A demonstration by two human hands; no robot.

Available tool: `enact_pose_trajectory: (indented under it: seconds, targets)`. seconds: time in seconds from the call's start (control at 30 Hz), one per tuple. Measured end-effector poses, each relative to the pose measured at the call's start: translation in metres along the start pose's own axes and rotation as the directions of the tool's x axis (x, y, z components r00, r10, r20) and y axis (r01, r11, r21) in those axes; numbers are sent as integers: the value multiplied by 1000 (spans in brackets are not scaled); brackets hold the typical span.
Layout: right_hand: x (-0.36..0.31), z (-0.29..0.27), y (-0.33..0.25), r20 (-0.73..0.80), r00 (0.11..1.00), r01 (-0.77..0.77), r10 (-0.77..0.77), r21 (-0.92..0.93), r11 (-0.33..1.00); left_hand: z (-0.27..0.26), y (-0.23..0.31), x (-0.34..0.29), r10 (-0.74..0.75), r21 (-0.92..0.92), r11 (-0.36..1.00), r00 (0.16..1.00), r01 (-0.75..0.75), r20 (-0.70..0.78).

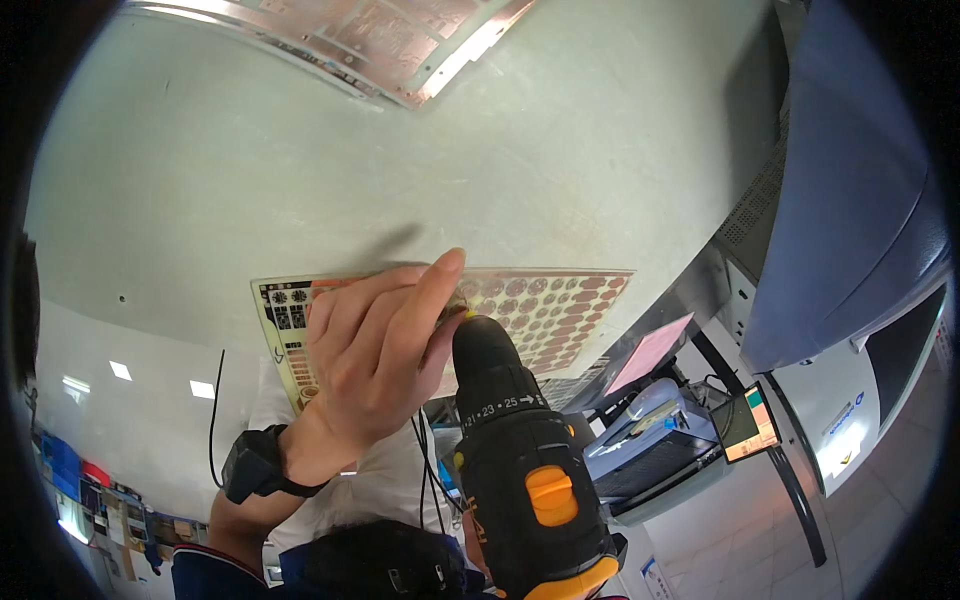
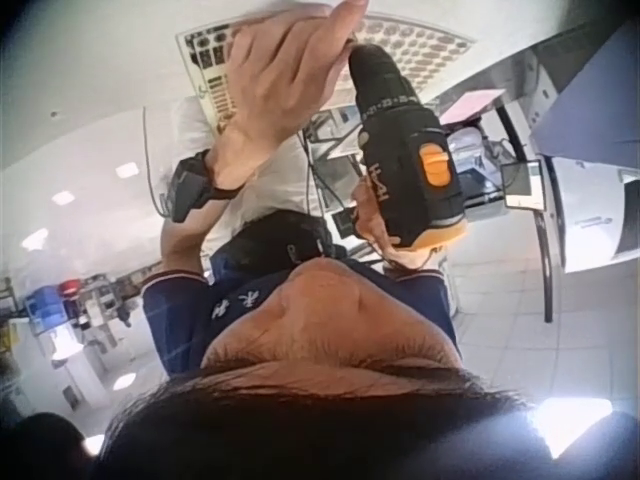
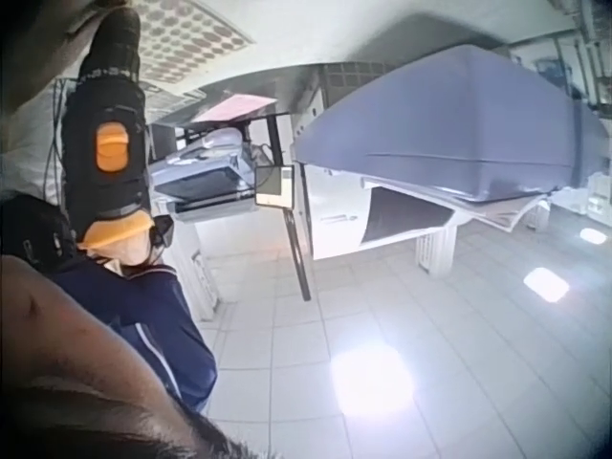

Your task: Drilling holes into industrial metal sheets using a power drill on a workbench.

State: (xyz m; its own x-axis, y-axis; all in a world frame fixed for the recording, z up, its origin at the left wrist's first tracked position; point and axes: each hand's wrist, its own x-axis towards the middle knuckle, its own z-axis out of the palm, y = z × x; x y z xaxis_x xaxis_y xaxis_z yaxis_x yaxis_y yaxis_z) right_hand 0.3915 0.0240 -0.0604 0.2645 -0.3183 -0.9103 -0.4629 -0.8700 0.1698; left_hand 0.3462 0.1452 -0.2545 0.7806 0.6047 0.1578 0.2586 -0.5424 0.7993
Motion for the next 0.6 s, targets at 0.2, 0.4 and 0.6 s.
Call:
enact_pose_trajectory:
  seconds: [0.2, 0.4, 0.6]
  targets:
    - [5, 1, 3, -8, 995, 97, -97, 181, 979, 2, -3, 1, 37, 43, 998, 999, -36, -24]
    - [2, 10, 6, -137, 981, 190, -139, 511, 838, 0, -3, 5, 32, 65, 997, 999, -32, -6]
    - [13, 6, 20, -54, 913, 406, -404, 24, 914, 3, -5, 2, 46, 82, 996, 999, -44, -22]
